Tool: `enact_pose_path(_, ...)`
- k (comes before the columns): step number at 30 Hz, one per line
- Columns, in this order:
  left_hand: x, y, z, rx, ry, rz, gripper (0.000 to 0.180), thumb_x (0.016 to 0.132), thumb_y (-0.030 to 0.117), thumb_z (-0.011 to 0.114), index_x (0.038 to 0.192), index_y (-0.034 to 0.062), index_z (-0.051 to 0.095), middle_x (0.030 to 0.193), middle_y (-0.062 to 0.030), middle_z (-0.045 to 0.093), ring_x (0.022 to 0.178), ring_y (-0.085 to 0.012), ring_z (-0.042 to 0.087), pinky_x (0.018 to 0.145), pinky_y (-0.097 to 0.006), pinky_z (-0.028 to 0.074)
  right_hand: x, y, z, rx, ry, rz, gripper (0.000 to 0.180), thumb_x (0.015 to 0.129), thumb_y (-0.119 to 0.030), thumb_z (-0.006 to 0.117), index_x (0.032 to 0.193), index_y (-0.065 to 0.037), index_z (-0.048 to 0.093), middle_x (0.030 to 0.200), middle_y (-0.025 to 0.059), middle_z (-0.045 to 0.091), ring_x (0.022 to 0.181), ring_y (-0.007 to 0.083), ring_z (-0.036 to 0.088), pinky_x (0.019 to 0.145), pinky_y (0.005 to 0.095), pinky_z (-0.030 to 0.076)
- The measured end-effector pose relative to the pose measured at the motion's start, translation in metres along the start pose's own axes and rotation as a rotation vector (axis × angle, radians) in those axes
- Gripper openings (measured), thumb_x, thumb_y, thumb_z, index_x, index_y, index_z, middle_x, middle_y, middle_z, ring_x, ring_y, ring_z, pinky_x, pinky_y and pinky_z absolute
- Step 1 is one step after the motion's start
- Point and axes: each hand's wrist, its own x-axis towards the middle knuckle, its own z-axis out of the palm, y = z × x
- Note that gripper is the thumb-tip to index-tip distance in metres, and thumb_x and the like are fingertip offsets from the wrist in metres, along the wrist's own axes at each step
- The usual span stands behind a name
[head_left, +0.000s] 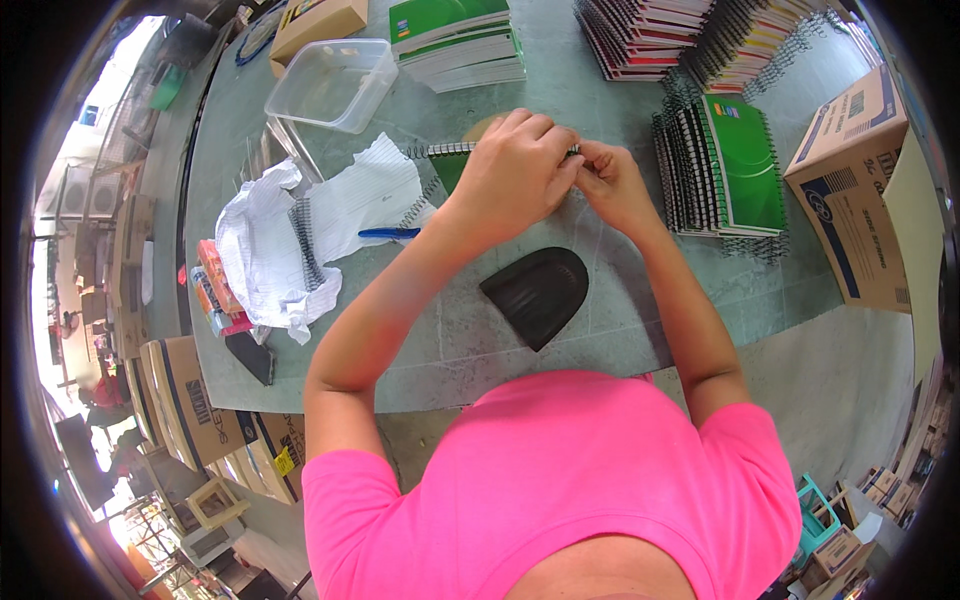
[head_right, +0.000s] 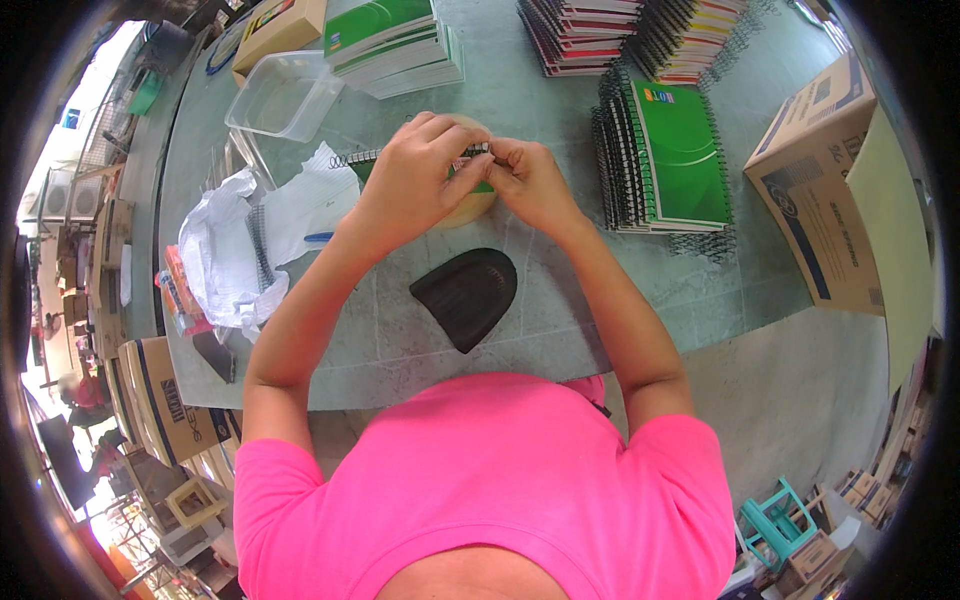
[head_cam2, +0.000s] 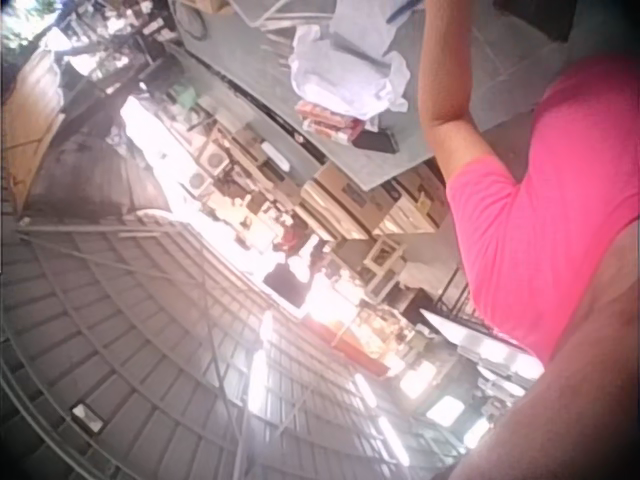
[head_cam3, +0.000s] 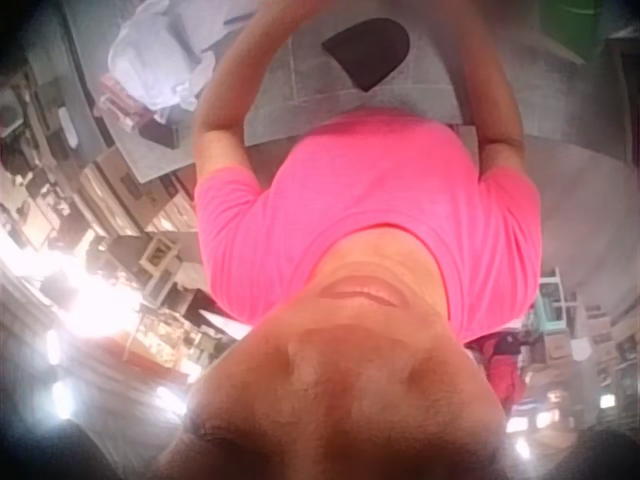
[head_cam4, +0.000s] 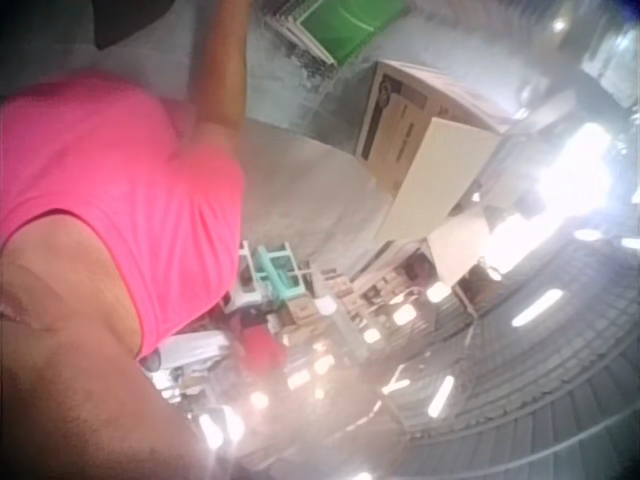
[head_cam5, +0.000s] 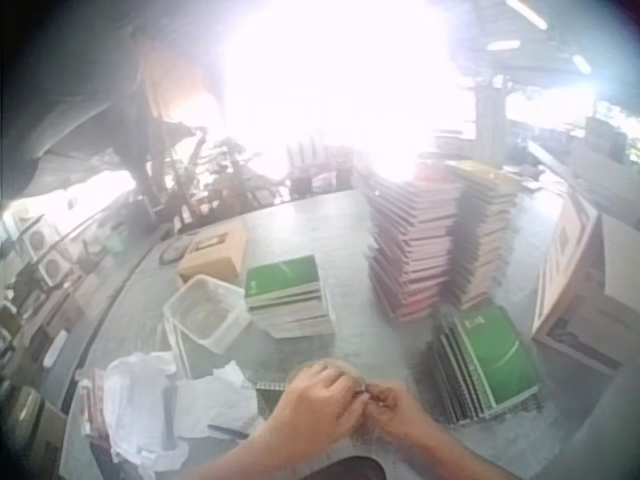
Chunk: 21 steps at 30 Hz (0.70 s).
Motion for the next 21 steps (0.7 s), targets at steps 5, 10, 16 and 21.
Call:
enact_pose_path(5,0.002,-0.007,-0.005,-0.066,-0.049,0.145,0.020,0.079,0.012,0.061,0.095,-0.0002,0.058,0.089,-0.0145,0.062,0.085,-0.0323,0.057,0.074,-0.039,0.048,-0.004,-0.004,-0.002,-0.107,0.000,0.040,0.014,0.085,-0.008,0.057,0.092,0.003,0.061,0.069,0.0019,0.059,0.067,0.0029,0.047,0.058,0.0239,0.042)
enact_pose_path(10,0.002,-0.008,0.000,-0.109,-0.077,0.071,0.018,0.078,0.010,0.061,0.092,-0.0014,0.057,0.086,-0.0162,0.061,0.086,-0.0332,0.057,0.074,-0.039,0.047,-0.007,-0.007,0.002,-0.152,0.039,-0.052,0.014,0.085,-0.008,0.057,0.093,0.003,0.060,0.066,0.0097,0.059,0.061,0.0058,0.047,0.056,0.0260,0.042)
enact_pose_path(16,-0.001,-0.010,0.000,-0.168,-0.027,0.013,0.014,0.073,0.005,0.061,0.086,0.0013,0.057,0.082,-0.0137,0.060,0.081,-0.0319,0.055,0.072,-0.038,0.046,-0.011,-0.020,0.002,-0.396,0.016,-0.044,0.015,0.085,-0.001,0.053,0.097,0.003,0.060,0.066,0.0062,0.056,0.065,0.0038,0.043,0.055,0.0239,0.040)
enact_pose_path(21,-0.008,0.005,-0.002,-0.190,0.014,-0.021,0.012,0.070,0.001,0.061,0.079,0.0009,0.053,0.077,-0.0116,0.055,0.076,-0.0307,0.053,0.068,-0.038,0.044,-0.023,-0.028,0.018,-0.344,0.112,-0.102,0.008,0.080,-0.005,0.056,0.085,0.001,0.058,0.064,0.0204,0.052,0.049,0.0270,0.048,0.049,0.0326,0.039)
